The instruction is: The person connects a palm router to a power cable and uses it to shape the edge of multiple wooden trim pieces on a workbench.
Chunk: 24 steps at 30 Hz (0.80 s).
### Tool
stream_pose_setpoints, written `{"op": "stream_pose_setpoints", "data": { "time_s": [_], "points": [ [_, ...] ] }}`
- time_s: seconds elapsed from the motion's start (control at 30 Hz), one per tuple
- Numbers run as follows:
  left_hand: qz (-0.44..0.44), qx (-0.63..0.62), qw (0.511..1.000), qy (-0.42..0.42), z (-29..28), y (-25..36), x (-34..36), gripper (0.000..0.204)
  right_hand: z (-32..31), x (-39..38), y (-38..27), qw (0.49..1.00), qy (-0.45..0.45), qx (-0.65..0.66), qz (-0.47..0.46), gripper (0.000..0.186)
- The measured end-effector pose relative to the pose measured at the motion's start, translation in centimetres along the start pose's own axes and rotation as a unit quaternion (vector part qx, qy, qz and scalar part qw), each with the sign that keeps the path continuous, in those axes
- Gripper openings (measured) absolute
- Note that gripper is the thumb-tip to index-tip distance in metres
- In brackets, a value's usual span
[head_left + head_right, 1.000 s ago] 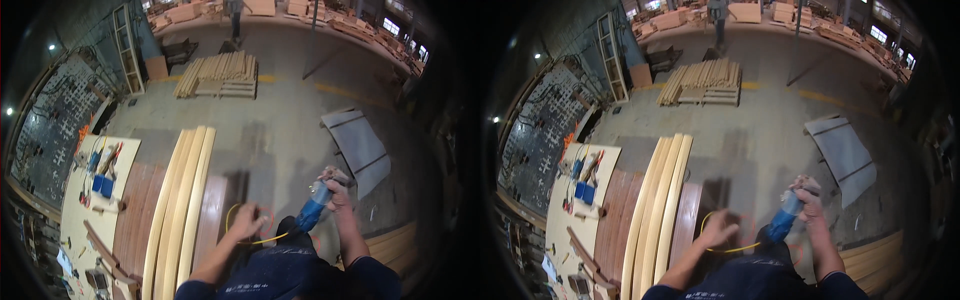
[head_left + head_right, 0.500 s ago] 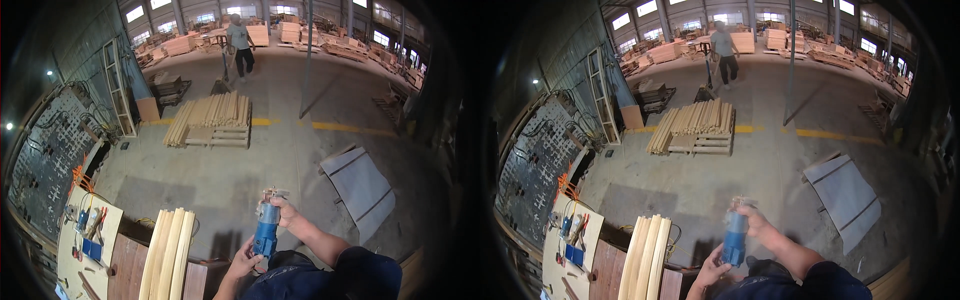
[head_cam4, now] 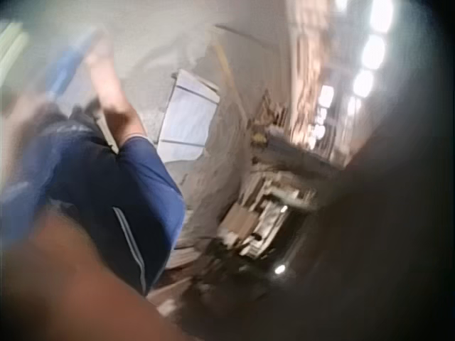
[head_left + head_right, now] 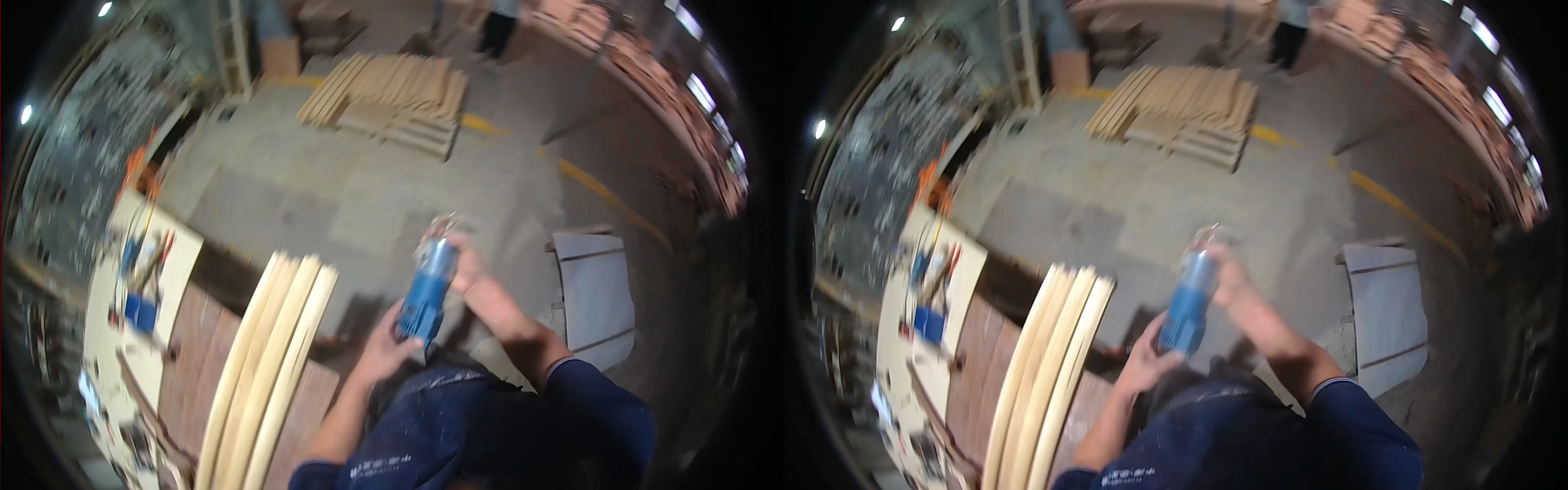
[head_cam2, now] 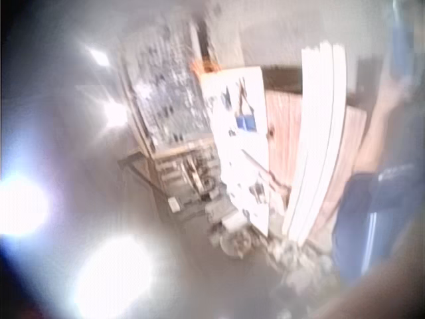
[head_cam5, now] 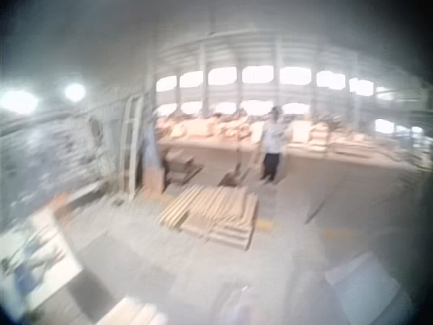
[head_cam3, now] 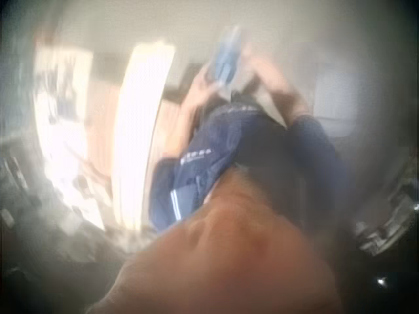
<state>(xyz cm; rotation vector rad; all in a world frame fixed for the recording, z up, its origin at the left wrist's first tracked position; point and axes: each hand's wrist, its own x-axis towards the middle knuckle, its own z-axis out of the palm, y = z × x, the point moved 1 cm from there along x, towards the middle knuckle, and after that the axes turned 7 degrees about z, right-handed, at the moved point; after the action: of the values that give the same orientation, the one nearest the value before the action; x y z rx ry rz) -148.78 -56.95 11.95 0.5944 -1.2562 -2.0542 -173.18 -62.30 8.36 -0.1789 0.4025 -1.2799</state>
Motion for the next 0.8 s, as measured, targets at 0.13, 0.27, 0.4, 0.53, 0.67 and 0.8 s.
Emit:
{"op": "stream_pose_setpoints", "data": {
  "time_s": [0.13,0.27,0.4,0.53,0.67,0.8],
  "points": [
    [-0.029,0.088,0.996,-0.006,-3.6,1.3,1.4,0.087,1.0,3.3,0.9,1.0,0.017,-0.015,-0.01,0.038],
    [-0.037,0.097,0.994,0.02,-5.4,1.4,1.1,0.088,1.9,5.8,1.6,0.999,0.011,-0.039,-0.016,0.038],
    [-0.013,0.17,0.984,0.053,-5.3,2.1,1.9,0.089,0.3,9.1,1.6,0.997,0.019,-0.005,0.073,0.034],
    [0.119,0.506,0.847,0.116,-4.7,0.3,2.7,0.071,1.3,11.6,0.2,0.984,0.16,-0.05,0.064,0.024],
    [0.114,0.558,0.796,0.204,-3.1,-1.9,5.5,0.061,1.2,12.5,-2.2,0.983,0.172,-0.032,0.062,0.022],
    [0.137,0.535,0.794,0.254,-2.9,-1.5,6.6,0.06,1.7,15.5,-2.5,0.972,0.216,-0.029,0.088,0.021]
  ]
}}
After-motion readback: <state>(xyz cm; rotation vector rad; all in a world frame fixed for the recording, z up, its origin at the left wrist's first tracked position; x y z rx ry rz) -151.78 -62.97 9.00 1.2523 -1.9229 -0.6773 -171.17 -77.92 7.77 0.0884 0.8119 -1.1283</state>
